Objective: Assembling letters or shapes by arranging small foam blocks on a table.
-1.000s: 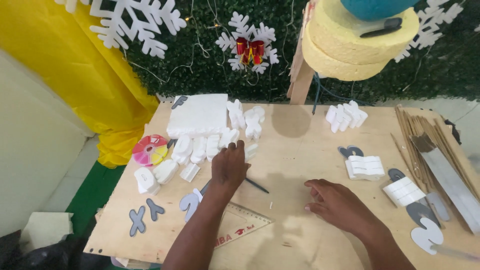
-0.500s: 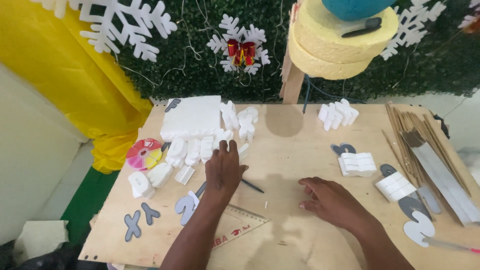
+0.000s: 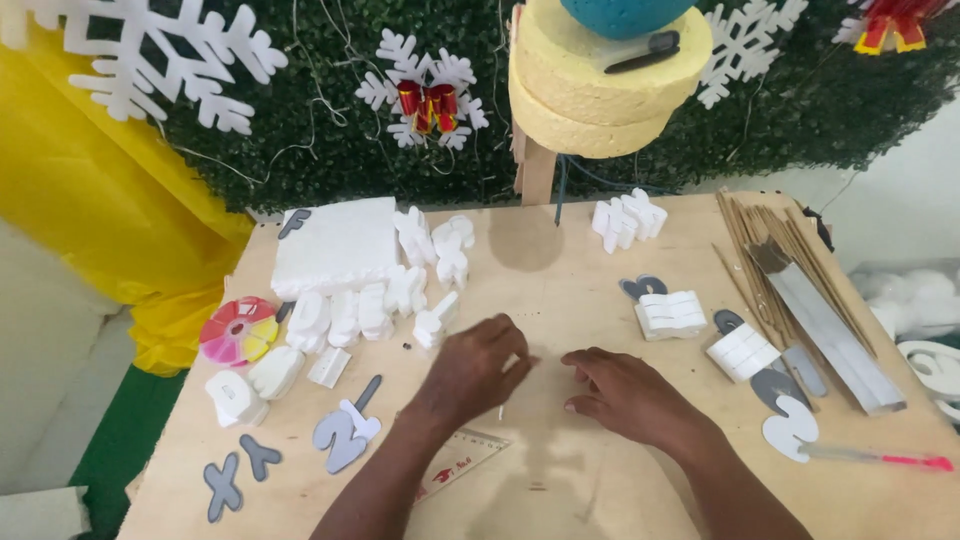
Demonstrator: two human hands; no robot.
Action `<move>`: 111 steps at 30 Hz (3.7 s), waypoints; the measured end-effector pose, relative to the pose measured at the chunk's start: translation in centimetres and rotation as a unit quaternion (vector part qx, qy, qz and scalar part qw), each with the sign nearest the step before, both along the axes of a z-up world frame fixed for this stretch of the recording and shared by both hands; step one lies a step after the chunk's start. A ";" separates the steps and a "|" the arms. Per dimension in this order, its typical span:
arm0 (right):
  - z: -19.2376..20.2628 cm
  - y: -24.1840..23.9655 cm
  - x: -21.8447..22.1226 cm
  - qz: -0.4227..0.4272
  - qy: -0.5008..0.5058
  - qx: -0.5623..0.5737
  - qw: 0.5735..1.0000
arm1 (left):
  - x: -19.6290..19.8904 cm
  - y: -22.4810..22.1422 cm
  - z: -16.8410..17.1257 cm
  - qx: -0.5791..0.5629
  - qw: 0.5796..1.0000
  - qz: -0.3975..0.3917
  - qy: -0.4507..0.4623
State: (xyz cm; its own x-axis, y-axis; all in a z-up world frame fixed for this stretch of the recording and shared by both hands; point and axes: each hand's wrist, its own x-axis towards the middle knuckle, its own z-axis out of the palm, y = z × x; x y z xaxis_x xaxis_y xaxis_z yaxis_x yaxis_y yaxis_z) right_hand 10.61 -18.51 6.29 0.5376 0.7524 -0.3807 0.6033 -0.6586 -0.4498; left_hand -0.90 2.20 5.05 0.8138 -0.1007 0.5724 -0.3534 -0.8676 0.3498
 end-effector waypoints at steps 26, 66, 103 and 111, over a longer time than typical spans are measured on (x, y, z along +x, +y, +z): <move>-3.8 -5.4 7.7 -0.228 -0.324 0.051 0.917 | 0.7 -1.6 -5.7 -0.043 0.992 -0.047 0.106; 0.6 -0.3 0.7 -0.090 0.010 0.092 0.992 | 0.4 -1.1 -3.4 -0.199 0.971 0.070 0.115; 0.6 -0.3 0.6 -0.038 0.023 0.053 0.998 | 1.4 -1.2 -6.1 -0.246 0.954 0.104 0.134; -0.3 -0.1 0.6 -0.023 0.024 0.080 0.996 | 1.5 -1.3 -5.9 -0.256 0.954 0.092 0.125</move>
State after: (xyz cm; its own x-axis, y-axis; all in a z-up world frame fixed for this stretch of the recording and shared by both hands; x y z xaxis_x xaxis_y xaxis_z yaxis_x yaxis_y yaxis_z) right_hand 11.16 -18.66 5.99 0.5563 0.7809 -0.2842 0.5495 -0.6023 -0.5791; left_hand 0.56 0.86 -0.86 0.9081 0.2980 0.2941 -0.0618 -0.5994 0.7980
